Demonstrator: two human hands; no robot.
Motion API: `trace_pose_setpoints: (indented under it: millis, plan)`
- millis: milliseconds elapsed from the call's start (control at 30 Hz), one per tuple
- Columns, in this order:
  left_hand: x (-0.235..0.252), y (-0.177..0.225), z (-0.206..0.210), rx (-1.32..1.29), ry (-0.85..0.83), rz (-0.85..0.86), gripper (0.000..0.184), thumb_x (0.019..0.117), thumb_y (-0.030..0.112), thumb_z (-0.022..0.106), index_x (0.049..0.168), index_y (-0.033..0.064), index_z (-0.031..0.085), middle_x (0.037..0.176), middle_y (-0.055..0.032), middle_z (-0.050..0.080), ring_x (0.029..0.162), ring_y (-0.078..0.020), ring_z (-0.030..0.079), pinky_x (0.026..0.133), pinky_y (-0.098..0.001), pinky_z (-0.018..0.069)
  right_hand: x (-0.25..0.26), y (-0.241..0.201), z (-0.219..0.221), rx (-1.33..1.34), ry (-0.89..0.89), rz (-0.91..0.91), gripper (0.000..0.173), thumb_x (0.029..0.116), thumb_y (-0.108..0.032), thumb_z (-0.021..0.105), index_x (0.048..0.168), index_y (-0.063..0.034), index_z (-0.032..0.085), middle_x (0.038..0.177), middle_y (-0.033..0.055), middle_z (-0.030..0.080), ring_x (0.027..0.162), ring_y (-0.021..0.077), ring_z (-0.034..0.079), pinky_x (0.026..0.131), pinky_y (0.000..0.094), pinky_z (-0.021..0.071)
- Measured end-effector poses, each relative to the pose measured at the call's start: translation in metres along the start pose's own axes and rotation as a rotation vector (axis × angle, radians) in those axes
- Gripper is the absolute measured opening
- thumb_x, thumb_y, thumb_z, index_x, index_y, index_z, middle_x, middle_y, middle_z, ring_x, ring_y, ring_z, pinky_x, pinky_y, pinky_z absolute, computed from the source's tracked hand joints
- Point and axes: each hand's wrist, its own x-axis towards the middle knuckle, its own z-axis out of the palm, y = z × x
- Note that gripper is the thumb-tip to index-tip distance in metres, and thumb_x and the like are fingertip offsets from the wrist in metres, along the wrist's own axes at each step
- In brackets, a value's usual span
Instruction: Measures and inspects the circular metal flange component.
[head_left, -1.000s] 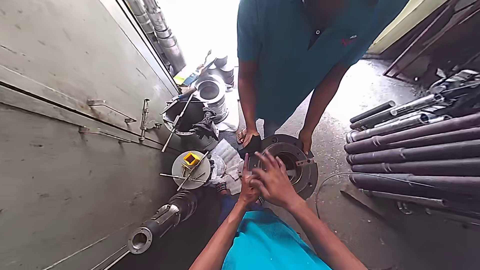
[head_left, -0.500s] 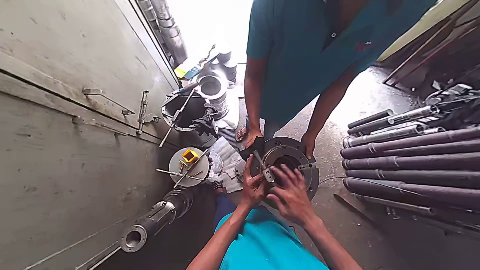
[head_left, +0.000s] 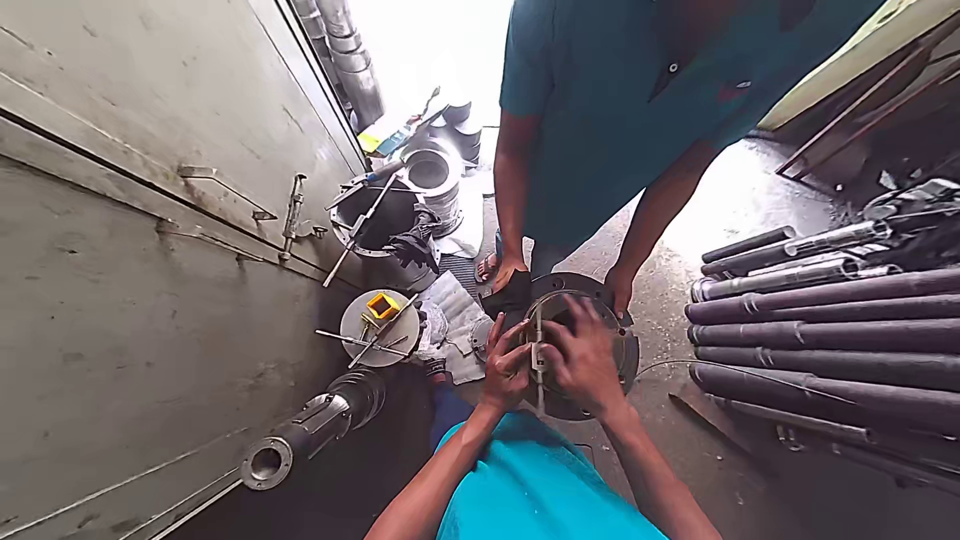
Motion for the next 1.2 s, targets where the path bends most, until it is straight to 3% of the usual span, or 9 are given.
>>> trace_pose_setpoints:
  millis: [67,200,367,533,700,767,900,1067,1200]
  plan:
    - [0.002,0.001,0.0,0.013,0.01,-0.005,0.028,0.0944,0.032,0.063,0.1,0.0107,0.081,0.131,-0.0168,0.069,0.144,-0.0467,0.041,0.124,-0.0585,0.026,0.003,-0.018,0.0,0.018,-0.076,-0.137,0.057,0.1033,-0.062,0.036,0.134,-0.0256,0.067,0.161,0.0092,0.044,0.152,0.0384,0.032,0.117,0.0682,0.0278]
    - [0.004,0.0,-0.001,0.027,-0.023,0.021,0.023,0.0952,0.022,0.061,0.095,0.0149,0.082,0.134,-0.0127,0.069,0.146,-0.0446,0.039,0.125,-0.0606,0.0203,-0.018,0.009,-0.012,-0.028,-0.009,-0.187,0.051,0.1032,-0.061,0.039,0.097,-0.0272,0.078,0.155,0.0055,0.052,0.15,0.0385,0.035,0.116,0.0718,0.0239]
    - [0.003,0.004,0.0,0.033,-0.025,-0.011,0.028,0.0955,0.027,0.06,0.1,0.0086,0.081,0.128,-0.014,0.071,0.143,-0.0432,0.044,0.124,-0.0603,0.0216,0.006,-0.013,-0.005,0.063,-0.083,-0.147,0.051,0.1032,-0.06,0.038,0.127,-0.029,0.072,0.159,0.0118,0.045,0.151,0.042,0.033,0.115,0.0702,0.0289]
    - [0.004,0.0,0.0,0.013,-0.026,0.038,0.024,0.0943,0.017,0.06,0.102,0.0089,0.081,0.12,-0.0088,0.076,0.14,-0.0408,0.05,0.123,-0.0591,0.0262,-0.018,0.009,-0.019,-0.032,-0.013,-0.169,0.055,0.1034,-0.06,0.039,0.09,-0.0228,0.078,0.153,0.0063,0.054,0.149,0.0395,0.037,0.115,0.072,0.0263]
    - [0.006,0.0,-0.001,-0.059,-0.018,0.022,0.026,0.0944,0.025,0.062,0.094,0.0062,0.08,0.118,-0.0144,0.075,0.14,-0.0402,0.05,0.125,-0.0549,0.023,0.009,-0.011,-0.005,0.001,-0.082,-0.148,0.058,0.1027,-0.063,0.035,0.121,-0.0234,0.073,0.159,0.0114,0.046,0.151,0.0407,0.034,0.115,0.0698,0.0287]
    - [0.007,-0.001,-0.003,-0.049,-0.033,0.034,0.028,0.096,0.029,0.064,0.098,0.0071,0.081,0.119,-0.0138,0.075,0.139,-0.0395,0.05,0.124,-0.0545,0.024,-0.004,-0.011,-0.007,0.036,-0.09,-0.301,0.05,0.1036,-0.063,0.035,0.118,-0.0338,0.073,0.16,0.0055,0.046,0.152,0.0379,0.032,0.117,0.0709,0.0247]
    - [0.006,0.0,-0.001,-0.053,-0.037,0.05,0.024,0.0982,0.016,0.058,0.104,0.0099,0.081,0.121,-0.0071,0.076,0.141,-0.0375,0.05,0.125,-0.0558,0.0235,-0.015,0.019,-0.014,-0.026,-0.031,-0.175,0.053,0.1029,-0.06,0.039,0.093,-0.0258,0.078,0.158,0.007,0.049,0.152,0.0415,0.032,0.116,0.0742,0.0231]
    - [0.008,0.001,-0.003,-0.056,-0.031,0.035,0.026,0.0955,0.025,0.062,0.093,0.0071,0.081,0.114,-0.0105,0.077,0.137,-0.0374,0.053,0.124,-0.0528,0.0255,0.002,-0.019,-0.001,-0.008,-0.09,-0.2,0.056,0.1021,-0.065,0.036,0.124,-0.0277,0.071,0.162,0.0091,0.042,0.153,0.0393,0.03,0.118,0.0708,0.0234]
    - [0.007,-0.001,-0.002,-0.026,-0.045,0.043,0.023,0.0962,0.015,0.059,0.101,0.0095,0.081,0.118,-0.0075,0.076,0.139,-0.0374,0.051,0.125,-0.0556,0.0251,-0.024,0.011,-0.01,-0.057,0.003,-0.19,0.054,0.1024,-0.061,0.04,0.091,-0.0239,0.077,0.155,0.0057,0.052,0.15,0.0393,0.035,0.115,0.0747,0.0233]
